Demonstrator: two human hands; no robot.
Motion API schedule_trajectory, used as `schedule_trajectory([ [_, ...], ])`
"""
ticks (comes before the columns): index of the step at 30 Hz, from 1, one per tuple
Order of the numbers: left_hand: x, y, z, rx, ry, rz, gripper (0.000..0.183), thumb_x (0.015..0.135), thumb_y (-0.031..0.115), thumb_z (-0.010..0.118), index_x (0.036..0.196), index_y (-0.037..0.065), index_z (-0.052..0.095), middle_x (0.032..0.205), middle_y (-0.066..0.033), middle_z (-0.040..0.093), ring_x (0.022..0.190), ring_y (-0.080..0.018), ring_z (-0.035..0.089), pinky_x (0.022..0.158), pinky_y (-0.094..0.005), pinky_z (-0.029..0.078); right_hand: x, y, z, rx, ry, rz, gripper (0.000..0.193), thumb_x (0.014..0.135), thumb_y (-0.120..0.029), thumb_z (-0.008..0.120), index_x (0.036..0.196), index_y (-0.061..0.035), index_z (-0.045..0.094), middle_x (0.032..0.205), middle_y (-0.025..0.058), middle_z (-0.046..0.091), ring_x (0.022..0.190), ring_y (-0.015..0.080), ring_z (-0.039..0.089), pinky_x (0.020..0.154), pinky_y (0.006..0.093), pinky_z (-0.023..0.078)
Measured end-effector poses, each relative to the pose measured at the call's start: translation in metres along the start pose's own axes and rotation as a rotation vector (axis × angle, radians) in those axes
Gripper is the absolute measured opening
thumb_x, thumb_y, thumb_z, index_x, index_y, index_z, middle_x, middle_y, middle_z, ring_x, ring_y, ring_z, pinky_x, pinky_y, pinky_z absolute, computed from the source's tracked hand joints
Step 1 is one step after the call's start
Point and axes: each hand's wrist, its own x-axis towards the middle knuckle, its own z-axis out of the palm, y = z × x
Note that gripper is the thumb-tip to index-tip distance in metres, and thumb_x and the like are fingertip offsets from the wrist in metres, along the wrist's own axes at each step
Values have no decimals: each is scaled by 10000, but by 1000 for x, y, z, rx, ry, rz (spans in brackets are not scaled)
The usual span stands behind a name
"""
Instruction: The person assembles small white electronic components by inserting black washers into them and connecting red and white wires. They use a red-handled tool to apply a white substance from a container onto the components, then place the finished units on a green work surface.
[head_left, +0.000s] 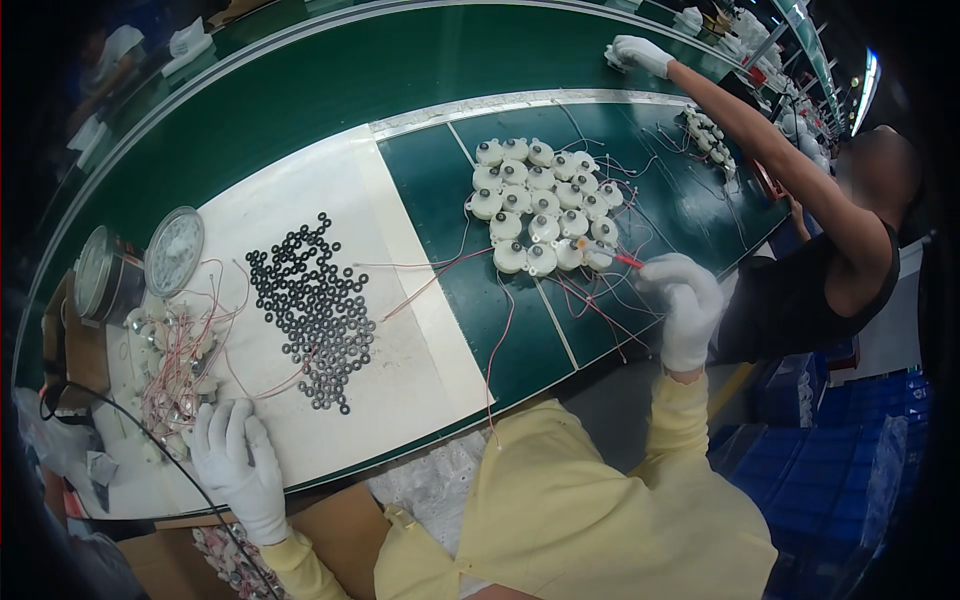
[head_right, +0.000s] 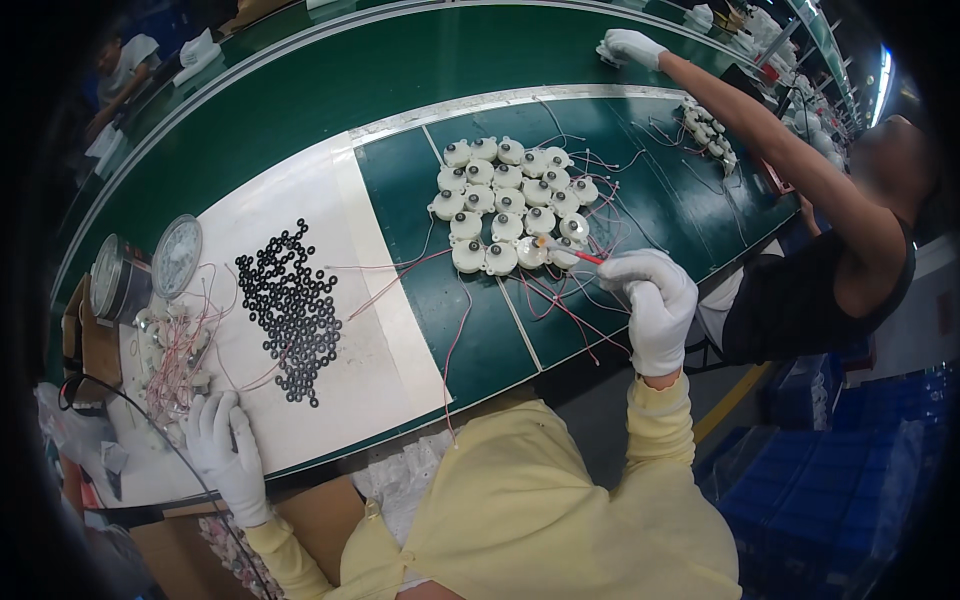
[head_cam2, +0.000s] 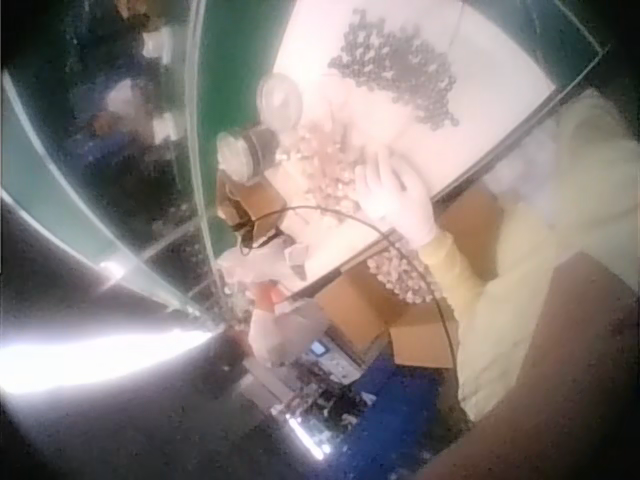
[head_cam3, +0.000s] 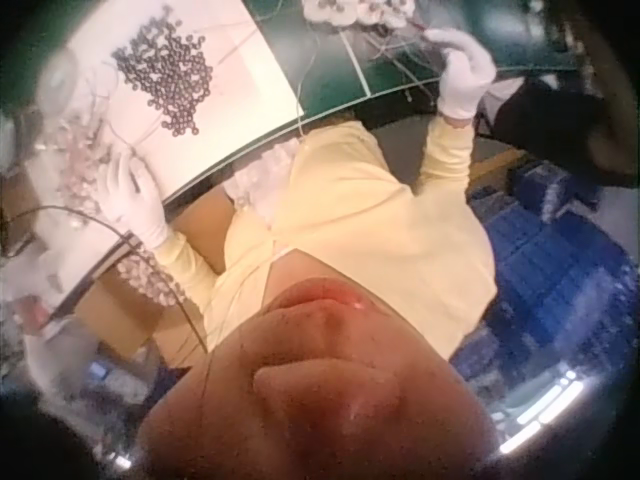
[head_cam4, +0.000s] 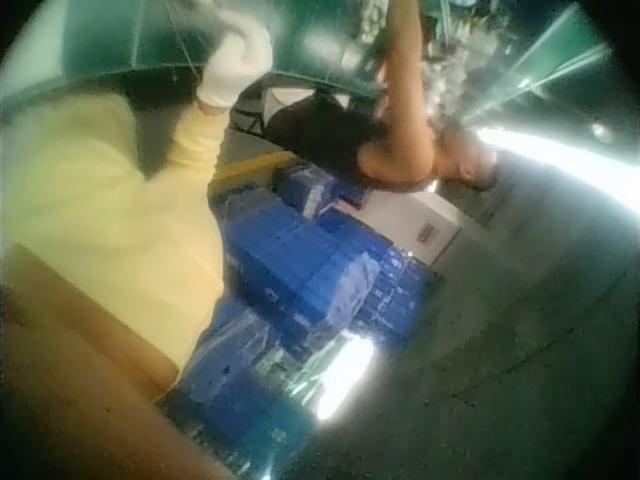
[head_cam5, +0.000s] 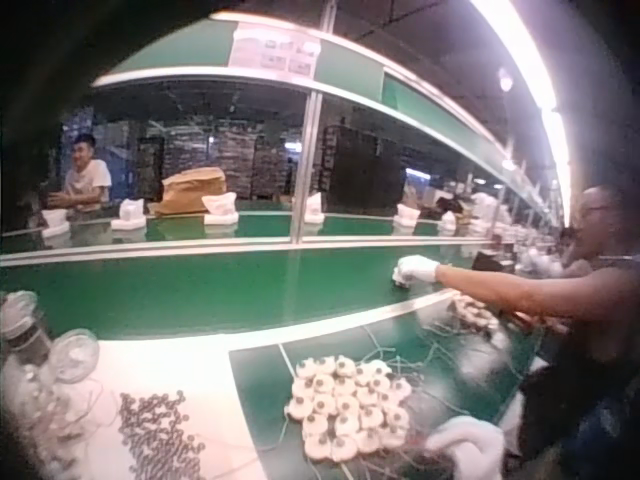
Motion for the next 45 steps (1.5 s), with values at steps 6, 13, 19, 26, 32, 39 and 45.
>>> schedule_trajectory([
  [6,-1,-1,1,-2,11,-7,219,916,63,674,1126,36,727,1126,-134,710,1164,-407,611,1012,-524,464,10,-19,20,262,-26,309,315,925,-6,467,1111,130,681,1003,208,755,851,226,742,840,320,601],
  [13,-1,0,1,-31,14,-9,223,907,54,674,1122,36,727,1120,-129,709,1159,-404,611,1011,-525,465,19,-7,38,291,-62,273,294,989,-32,481,1143,120,681,1025,199,757,876,226,747,868,319,600],
  [19,-2,-1,-1,-16,-7,-2,215,936,39,661,1138,10,728,1153,-151,704,1198,-412,597,1023,-508,456,23,-6,41,173,-119,203,272,964,8,477,1071,91,713,1005,163,762,878,202,749,835,311,605],
  [26,-2,0,-2,-21,-13,-11,220,933,39,659,1141,10,725,1151,-159,702,1201,-416,591,1024,-511,453,28,-3,36,-24,-145,50,268,863,23,496,948,22,750,893,127,759,801,200,717,773,319,570],
  [32,-1,1,-2,-24,-7,-13,215,937,41,657,1136,10,730,1143,-159,703,1199,-414,591,1025,-510,453,42,-15,35,-307,-189,-247,245,767,-15,498,807,-67,733,759,62,734,739,248,653,814,371,514],
  [39,-1,0,0,-25,13,-11,221,915,58,677,1128,38,730,1125,-128,710,1160,-405,609,1013,-524,466,50,-23,30,-404,-196,-315,218,753,-21,506,760,-74,717,749,63,728,716,270,630,798,387,504],
  [45,0,1,-1,-19,11,-12,223,911,55,675,1127,41,730,1124,-130,710,1160,-406,608,1017,-524,463,51,-20,35,-348,-140,-305,207,748,-20,519,757,-78,718,737,59,718,702,282,615,786,395,498],
])
